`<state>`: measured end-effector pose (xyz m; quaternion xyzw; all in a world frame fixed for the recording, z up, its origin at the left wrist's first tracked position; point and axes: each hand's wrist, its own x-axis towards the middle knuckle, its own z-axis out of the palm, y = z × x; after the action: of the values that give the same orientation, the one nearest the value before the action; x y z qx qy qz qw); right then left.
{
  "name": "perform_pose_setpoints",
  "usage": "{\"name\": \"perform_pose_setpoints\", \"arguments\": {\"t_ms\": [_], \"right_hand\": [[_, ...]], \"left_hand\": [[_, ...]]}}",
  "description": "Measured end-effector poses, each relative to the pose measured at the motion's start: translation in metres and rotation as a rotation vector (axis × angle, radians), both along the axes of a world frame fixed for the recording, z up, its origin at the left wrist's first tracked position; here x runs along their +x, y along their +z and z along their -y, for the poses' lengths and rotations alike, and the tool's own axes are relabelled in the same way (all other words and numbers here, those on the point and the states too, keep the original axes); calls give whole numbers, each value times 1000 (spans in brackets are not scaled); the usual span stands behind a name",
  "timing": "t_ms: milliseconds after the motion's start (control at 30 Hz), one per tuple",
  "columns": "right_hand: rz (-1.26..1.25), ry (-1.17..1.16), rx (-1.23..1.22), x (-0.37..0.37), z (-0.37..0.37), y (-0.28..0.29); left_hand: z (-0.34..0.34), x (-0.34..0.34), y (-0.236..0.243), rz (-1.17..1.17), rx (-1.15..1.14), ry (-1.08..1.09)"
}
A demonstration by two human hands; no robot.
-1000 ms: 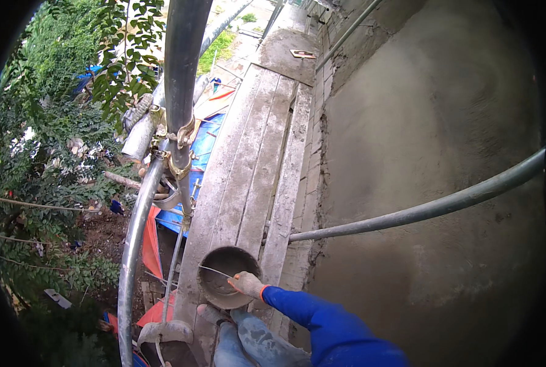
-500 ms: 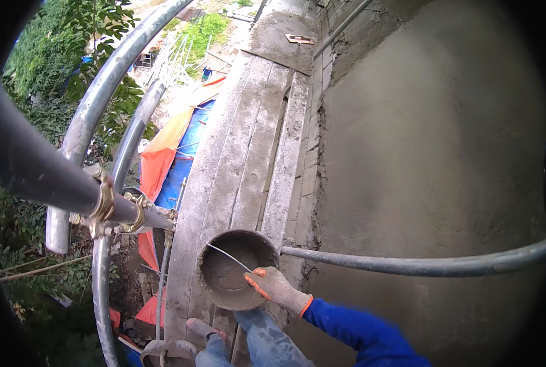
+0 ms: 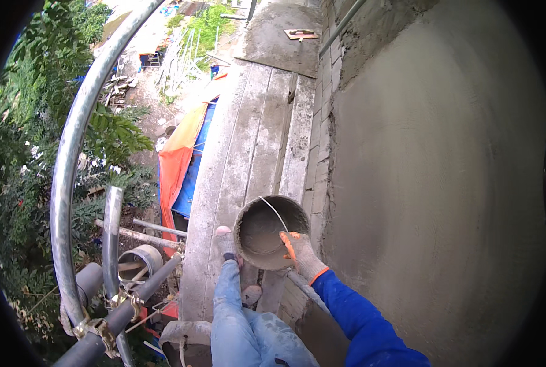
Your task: The person applies and smooths wet cement onto a wall using a trowel and a float. They then move along the scaffolding, retrieve a bucket of cement, and continue the plastering process.
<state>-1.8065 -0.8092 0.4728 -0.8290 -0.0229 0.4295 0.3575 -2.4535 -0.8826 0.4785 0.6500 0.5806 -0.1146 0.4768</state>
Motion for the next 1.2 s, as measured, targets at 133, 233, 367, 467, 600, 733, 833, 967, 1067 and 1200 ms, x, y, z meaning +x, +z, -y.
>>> {"name": "perform_pose_setpoints", "arguments": {"t_ms": [133, 233, 367, 467, 600, 733, 833, 967, 1067, 1200], "right_hand": [[-42, -135, 37, 81, -53, -12], [-60, -203, 50, 149, -75, -17], [-82, -287, -41, 213, -76, -29], [-39, -246, -36, 247, -97, -34], [12, -205, -48, 292, -111, -77], [-53, -254, -187, 311, -115, -105], [-6, -131, -77, 320, -95, -128], [-209, -76, -143, 331, -125, -106], [-362, -361, -54, 355, -150, -106], [-367, -466, -328, 362, -173, -110]], "left_hand": [[-52, 38, -36, 321, 10, -197], [-109, 114, -38, 185, -49, -133], [-184, 224, -44, 105, -75, -72], [-235, 294, -51, 89, -5, -39], [-339, 426, -33, -16, -17, 225], [-411, 501, -58, -20, 121, 300], [-462, 537, -99, -35, 159, 292], [-562, 617, -97, -7, 199, 210], [-625, 677, -111, -19, 99, 167], [-696, 811, -80, -45, -69, 181]]}}
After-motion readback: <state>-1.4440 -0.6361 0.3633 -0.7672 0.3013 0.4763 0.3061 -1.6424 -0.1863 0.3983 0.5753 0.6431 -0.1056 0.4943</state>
